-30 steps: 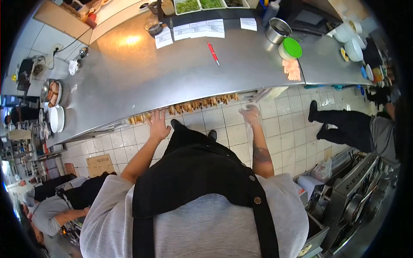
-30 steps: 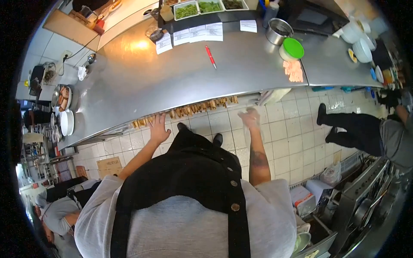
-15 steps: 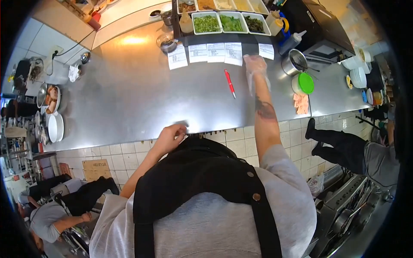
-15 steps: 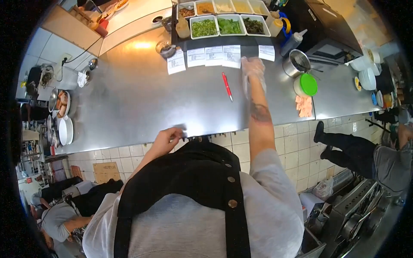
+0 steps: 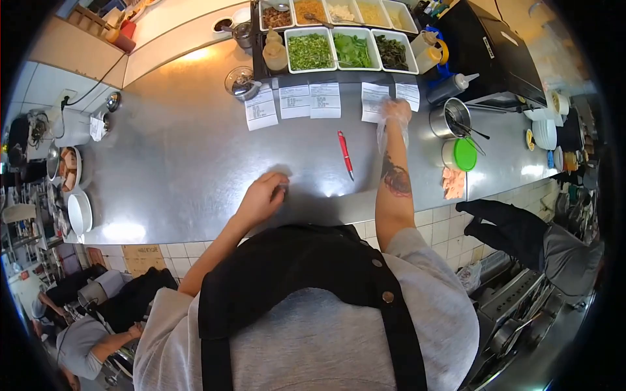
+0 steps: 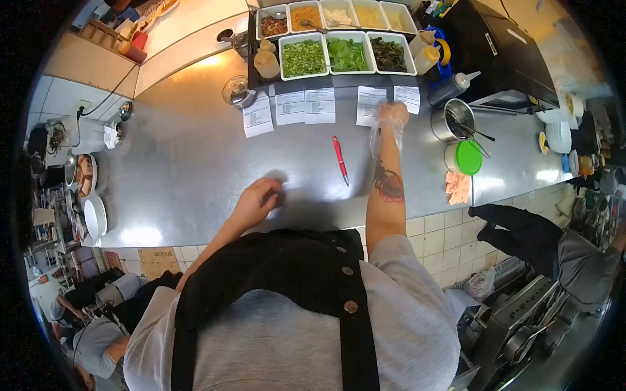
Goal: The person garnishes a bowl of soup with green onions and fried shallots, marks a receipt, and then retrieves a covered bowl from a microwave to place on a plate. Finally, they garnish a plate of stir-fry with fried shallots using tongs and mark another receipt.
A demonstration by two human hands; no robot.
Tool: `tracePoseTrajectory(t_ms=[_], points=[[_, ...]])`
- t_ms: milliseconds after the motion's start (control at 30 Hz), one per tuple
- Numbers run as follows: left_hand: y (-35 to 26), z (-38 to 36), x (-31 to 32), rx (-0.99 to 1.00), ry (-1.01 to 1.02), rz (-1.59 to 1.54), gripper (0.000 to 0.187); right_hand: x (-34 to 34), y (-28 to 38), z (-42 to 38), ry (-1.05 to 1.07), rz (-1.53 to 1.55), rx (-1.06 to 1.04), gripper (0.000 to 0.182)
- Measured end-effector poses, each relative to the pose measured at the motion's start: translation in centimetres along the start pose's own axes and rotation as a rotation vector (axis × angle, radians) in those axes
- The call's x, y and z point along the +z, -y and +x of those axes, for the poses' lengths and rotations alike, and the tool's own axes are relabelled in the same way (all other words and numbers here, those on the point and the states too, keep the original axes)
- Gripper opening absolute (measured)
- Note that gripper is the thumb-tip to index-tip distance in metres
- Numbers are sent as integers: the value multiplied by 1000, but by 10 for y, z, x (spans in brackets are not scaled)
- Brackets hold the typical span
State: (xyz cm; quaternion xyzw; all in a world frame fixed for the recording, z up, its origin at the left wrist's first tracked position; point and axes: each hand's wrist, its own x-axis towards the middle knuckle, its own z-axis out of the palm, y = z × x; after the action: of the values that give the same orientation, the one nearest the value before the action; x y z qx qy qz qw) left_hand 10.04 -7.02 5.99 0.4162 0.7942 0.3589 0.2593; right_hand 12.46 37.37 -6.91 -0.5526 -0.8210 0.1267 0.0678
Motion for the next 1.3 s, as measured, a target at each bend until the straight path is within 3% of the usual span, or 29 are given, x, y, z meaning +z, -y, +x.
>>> tracePoseTrajectory(t_ms=[233, 333, 400, 533, 667, 800, 1067, 1233, 1300], points=[[-8, 119, 22, 256, -238, 273, 33, -26, 21, 10, -39, 24, -134, 35], [-1, 174, 43, 206, -224, 470, 42, -54, 27, -10, -10, 41, -170, 37], [4, 199, 57, 171, -267, 689, 53, -90, 29, -39, -100, 135, -241, 34], [6, 214, 84, 113, -254, 775, 64, -117, -5, -78, -110, 368, -453, 34], [-16, 217, 100, 90, -171, 779, 67, -128, -42, -105, 30, 349, -470, 32], [-25, 228, 113, 53, -220, 706, 66, -131, -63, -114, 193, 305, -416, 29], [-38, 243, 119, 0, -306, 640, 64, -111, -43, -151, 206, 359, -754, 26], [-33, 214, 92, -11, -353, 545, 63, -106, -12, -175, 375, 458, -890, 39], [-14, 197, 74, -112, -502, 614, 54, -109, -2, -180, 469, 390, -919, 40]])
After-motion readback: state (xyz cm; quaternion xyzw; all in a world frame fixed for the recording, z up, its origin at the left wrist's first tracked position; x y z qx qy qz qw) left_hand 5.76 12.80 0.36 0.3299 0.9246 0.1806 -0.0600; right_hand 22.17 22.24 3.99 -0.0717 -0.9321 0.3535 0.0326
